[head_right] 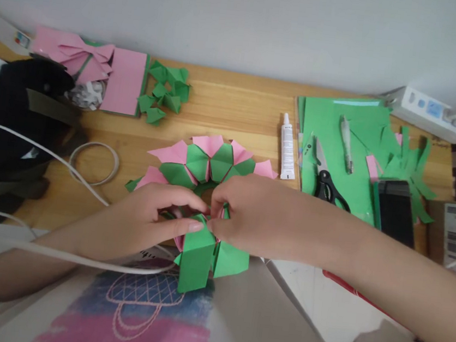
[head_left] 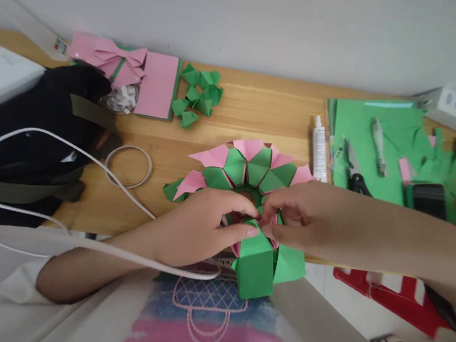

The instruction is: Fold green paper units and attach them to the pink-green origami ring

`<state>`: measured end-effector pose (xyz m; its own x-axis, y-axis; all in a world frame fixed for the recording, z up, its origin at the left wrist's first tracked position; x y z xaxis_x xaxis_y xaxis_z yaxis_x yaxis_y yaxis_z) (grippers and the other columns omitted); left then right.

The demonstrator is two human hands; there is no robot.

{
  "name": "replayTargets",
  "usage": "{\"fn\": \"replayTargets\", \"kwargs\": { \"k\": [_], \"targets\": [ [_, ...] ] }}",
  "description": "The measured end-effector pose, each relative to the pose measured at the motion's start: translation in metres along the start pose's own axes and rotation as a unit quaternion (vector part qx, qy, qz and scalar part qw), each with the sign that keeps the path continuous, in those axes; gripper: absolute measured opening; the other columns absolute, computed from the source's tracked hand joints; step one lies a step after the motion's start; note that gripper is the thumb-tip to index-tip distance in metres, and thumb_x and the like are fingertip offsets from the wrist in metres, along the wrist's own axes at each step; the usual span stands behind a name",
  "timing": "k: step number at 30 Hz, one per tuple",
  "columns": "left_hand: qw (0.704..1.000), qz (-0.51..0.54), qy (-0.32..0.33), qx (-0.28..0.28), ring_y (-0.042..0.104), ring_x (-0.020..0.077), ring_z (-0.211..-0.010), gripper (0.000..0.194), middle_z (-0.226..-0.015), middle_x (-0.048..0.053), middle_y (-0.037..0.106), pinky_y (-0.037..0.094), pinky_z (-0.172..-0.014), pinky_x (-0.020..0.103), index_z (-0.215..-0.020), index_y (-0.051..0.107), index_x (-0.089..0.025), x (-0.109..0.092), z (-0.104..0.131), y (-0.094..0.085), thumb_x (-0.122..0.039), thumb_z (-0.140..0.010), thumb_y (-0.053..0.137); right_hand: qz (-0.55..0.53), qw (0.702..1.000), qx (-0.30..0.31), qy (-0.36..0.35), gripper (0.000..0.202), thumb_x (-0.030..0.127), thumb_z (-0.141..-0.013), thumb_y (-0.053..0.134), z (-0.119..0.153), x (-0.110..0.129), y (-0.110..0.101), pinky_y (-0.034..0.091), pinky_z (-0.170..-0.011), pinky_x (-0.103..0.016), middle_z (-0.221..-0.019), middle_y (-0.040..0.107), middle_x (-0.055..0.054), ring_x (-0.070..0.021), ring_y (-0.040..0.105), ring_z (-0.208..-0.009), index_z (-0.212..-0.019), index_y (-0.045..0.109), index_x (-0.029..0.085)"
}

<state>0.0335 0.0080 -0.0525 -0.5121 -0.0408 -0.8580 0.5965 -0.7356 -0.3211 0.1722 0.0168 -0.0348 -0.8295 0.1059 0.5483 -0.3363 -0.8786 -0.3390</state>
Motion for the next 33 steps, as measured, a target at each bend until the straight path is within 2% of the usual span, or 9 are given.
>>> {"fn": "replayTargets", "kwargs": {
  "k": [7,12,16,21,28,33],
  "targets": [
    [1.000,-0.001,0.012,0.001,0.070,0.0148,-0.078,0.011,-0.078,-0.004,0.074,0.052,-0.073,0.026,-0.093,0.070,-0.024,-0.0041,-0.0011,-0.0001,-0.023,-0.088,0.061,0.014,1.000,-0.018,0.004,0.020,0.013,-0.079,0.054,-0.0018,0.0020,0.0010,0.023,-0.032,-0.021,-0.046,0.049,0.006,-0.0069,0.041,-0.034,-0.064,0.061,0.025],
    [1.000,-0.001,0.015,0.007,0.070,0.0154,-0.080,0.012,-0.078,-0.004,0.073,0.051,-0.072,0.026,-0.094,0.071,-0.023,-0.0036,-0.0009,0.0027,-0.024,-0.088,0.061,0.025,0.999,-0.027,0.001,0.021,0.012,-0.079,0.055,-0.0029,0.0005,0.0028,0.022,-0.032,-0.022,-0.045,0.051,0.005,-0.0062,0.039,-0.032,-0.064,0.063,0.024],
    [1.000,0.001,0.014,0.010,0.069,0.0149,-0.079,0.012,-0.079,-0.003,0.074,0.050,-0.071,0.026,-0.094,0.071,-0.021,-0.0041,-0.0007,0.0028,-0.022,-0.088,0.061,0.015,1.000,-0.005,0.023,0.015,0.015,-0.078,0.057,-0.0038,0.0000,0.0027,0.023,-0.034,-0.021,-0.046,0.048,0.006,-0.0066,0.039,-0.034,-0.068,0.064,0.024],
    [1.000,-0.004,0.010,0.018,0.069,0.0146,-0.080,0.012,-0.081,-0.002,0.074,0.049,-0.071,0.024,-0.095,0.071,-0.020,-0.0054,-0.0017,0.0020,-0.022,-0.087,0.062,0.007,0.996,0.055,0.067,0.013,0.025,-0.080,0.054,-0.0015,-0.0027,0.0032,0.025,-0.036,-0.022,-0.049,0.048,0.005,-0.0079,0.038,-0.036,-0.073,0.065,0.025],
    [1.000,-0.007,0.007,0.017,0.069,0.0151,-0.082,0.012,-0.086,-0.001,0.075,0.048,-0.071,0.025,-0.095,0.071,-0.019,-0.0039,-0.0023,0.0024,-0.022,-0.087,0.063,0.015,0.997,0.061,0.053,0.012,0.026,-0.080,0.054,-0.0007,-0.0013,0.0028,0.026,-0.038,-0.022,-0.053,0.052,0.004,-0.0087,0.042,-0.040,-0.074,0.065,0.025],
    [1.000,-0.010,0.007,0.013,0.068,0.0157,-0.086,0.012,-0.089,-0.001,0.075,0.048,-0.072,0.025,-0.096,0.071,-0.020,-0.0025,-0.0018,0.0022,-0.024,-0.087,0.063,0.020,0.996,0.068,0.050,0.012,0.024,-0.079,0.054,-0.0023,-0.0014,0.0029,0.024,-0.037,-0.022,-0.050,0.047,0.005,-0.0087,0.040,-0.039,-0.074,0.065,0.025]
  ]
}}
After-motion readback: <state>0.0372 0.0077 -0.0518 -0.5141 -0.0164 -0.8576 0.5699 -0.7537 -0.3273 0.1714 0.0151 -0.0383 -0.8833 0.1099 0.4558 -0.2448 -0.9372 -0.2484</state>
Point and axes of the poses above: each hand's wrist, its own z-axis away from the middle knuckle, its own y-axis out of the palm, x = y × z, the point moved 6 cm from there along -z, towards the middle knuckle
